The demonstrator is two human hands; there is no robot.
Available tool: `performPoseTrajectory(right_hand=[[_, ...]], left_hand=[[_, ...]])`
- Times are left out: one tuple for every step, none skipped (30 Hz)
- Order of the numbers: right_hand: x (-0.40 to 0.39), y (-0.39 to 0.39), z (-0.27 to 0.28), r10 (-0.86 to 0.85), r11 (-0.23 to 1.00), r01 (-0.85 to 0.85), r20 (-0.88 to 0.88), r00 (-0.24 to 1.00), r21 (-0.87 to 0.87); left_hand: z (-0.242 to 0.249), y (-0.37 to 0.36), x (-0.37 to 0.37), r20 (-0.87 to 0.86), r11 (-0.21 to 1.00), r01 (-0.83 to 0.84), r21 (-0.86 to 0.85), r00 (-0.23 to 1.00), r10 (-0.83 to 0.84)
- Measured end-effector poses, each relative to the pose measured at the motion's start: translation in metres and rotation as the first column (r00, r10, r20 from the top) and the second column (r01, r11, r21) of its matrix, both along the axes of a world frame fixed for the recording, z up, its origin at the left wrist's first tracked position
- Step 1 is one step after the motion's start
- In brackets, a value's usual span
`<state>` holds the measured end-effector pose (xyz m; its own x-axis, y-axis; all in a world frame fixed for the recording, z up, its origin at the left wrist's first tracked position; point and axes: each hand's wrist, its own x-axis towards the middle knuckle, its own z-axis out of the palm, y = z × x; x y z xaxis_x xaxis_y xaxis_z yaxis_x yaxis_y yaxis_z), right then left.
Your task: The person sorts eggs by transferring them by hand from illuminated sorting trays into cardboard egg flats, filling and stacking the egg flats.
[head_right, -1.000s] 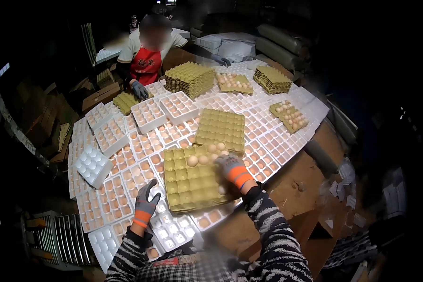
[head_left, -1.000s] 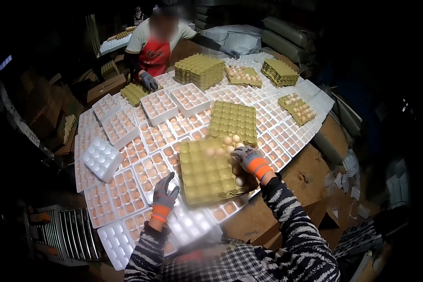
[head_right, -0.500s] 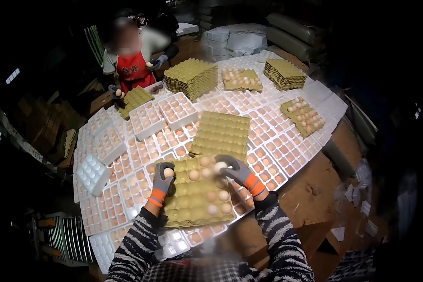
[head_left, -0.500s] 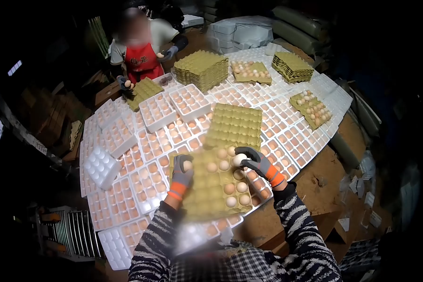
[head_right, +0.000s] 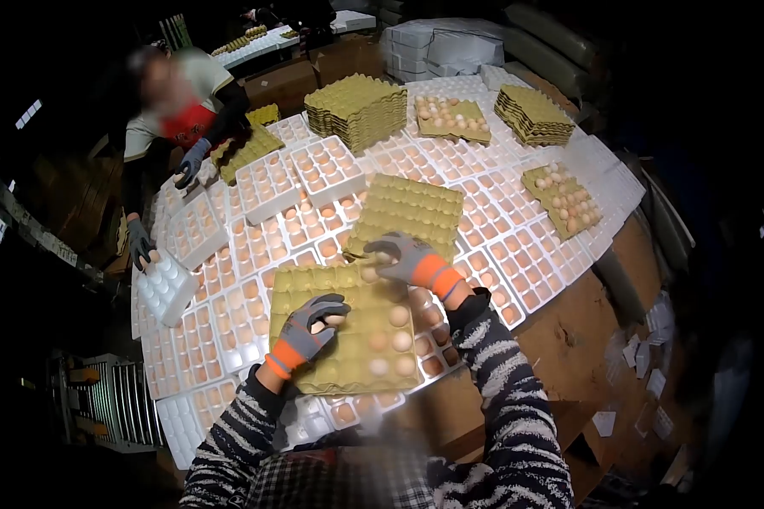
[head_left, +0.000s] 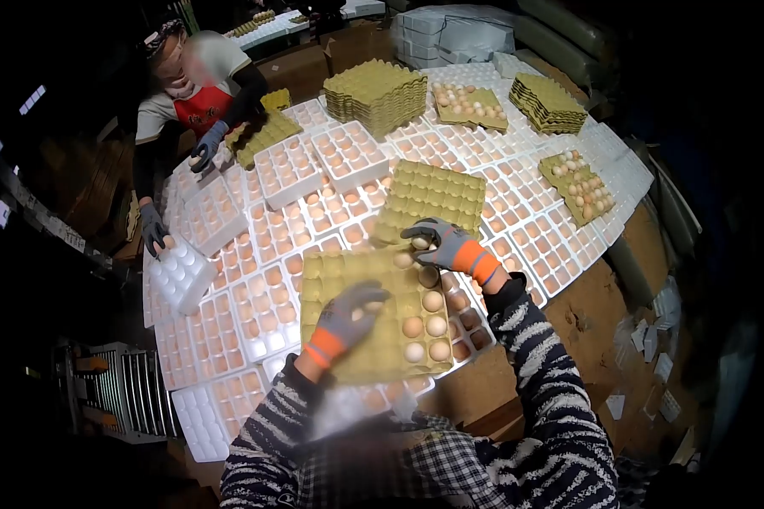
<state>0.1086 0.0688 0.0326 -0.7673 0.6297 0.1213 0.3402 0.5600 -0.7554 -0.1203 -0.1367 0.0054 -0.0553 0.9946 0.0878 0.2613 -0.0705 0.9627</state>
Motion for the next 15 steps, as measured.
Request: performPoseTrajectory(right_hand=[[-0.019, -0.012, 0.022, -0.108, 0.975, 0.027, 0.363, 0.925, 0.221], [-0.037, -0.021, 0.026, -0.199, 0.943, 0.011, 0.534, 0.822, 0.334], [-0.057, -0.024, 0.018, -0.252, 0.924, -0.036, 0.675, 0.693, 0.381], [-0.072, -0.023, 0.012, -0.311, 0.9, -0.096, 0.781, 0.542, 0.425], [-0.077, -0.025, 0.017, -0.302, 0.899, -0.11, 0.781, 0.547, 0.425], [-0.078, -0.026, 0.023, -0.29, 0.888, -0.182, 0.821, 0.492, 0.423], [-0.082, -0.03, 0.026, -0.27, 0.871, -0.267, 0.856, 0.44, 0.412], [-0.071, -0.028, 0.021, -0.289, 0.866, -0.176, 0.755, 0.588, 0.468], [-0.068, -0.02, 0.014, -0.308, 0.876, -0.148, 0.769, 0.56, 0.459], [-0.056, -0.017, 0.007, -0.337, 0.865, -0.1, 0.717, 0.61, 0.492], [-0.052, -0.026, 0.02, -0.364, 0.883, 0.035, 0.634, 0.682, 0.469], [-0.04, -0.035, 0.02, -0.372, 0.864, 0.118, 0.463, 0.804, 0.489], [-0.039, -0.056, 0.035, -0.34, 0.877, 0.139, 0.389, 0.856, 0.459], [-0.037, -0.073, 0.038, -0.25, 0.911, 0.16, 0.2, 0.947, 0.381], [-0.041, -0.091, 0.039, -0.139, 0.965, 0.131, 0.019, 0.99, 0.229]], left_hand=[[0.013, -0.009, 0.013, -0.263, 0.991, 0.111, 0.08, 0.961, -0.086], [0.025, -0.016, 0.023, -0.517, 0.962, 0.238, 0.135, 0.845, -0.137], [0.027, -0.027, 0.035, -0.664, 0.962, 0.272, 0.033, 0.725, -0.183], [0.031, -0.035, 0.048, -0.756, 0.955, 0.297, -0.021, 0.62, -0.209], [0.023, -0.038, 0.057, -0.806, 0.95, 0.311, -0.027, 0.555, -0.204], [0.009, -0.038, 0.065, -0.851, 0.948, 0.315, -0.036, 0.488, -0.194], [-0.018, -0.038, 0.075, -0.785, 0.958, 0.283, -0.057, 0.58, -0.218], [-0.019, -0.04, 0.08, -0.792, 0.962, 0.26, -0.088, 0.567, -0.226], [-0.019, -0.042, 0.086, -0.799, 0.964, 0.236, -0.119, 0.553, -0.235], [0.0, -0.039, 0.086, -0.869, 0.958, 0.237, -0.16, 0.427, -0.251], [-0.011, -0.038, 0.087, -0.851, 0.953, 0.242, -0.183, 0.447, -0.277], [-0.009, -0.045, 0.082, -0.829, 0.959, 0.234, -0.159, 0.496, -0.259], [0.001, -0.058, 0.072, -0.751, 0.975, 0.204, -0.092, 0.629, -0.202], [0.011, -0.073, 0.061, -0.642, 0.986, 0.164, -0.027, 0.754, -0.142], [0.018, -0.094, 0.049, -0.525, 0.992, 0.121, 0.024, 0.846, -0.091]])
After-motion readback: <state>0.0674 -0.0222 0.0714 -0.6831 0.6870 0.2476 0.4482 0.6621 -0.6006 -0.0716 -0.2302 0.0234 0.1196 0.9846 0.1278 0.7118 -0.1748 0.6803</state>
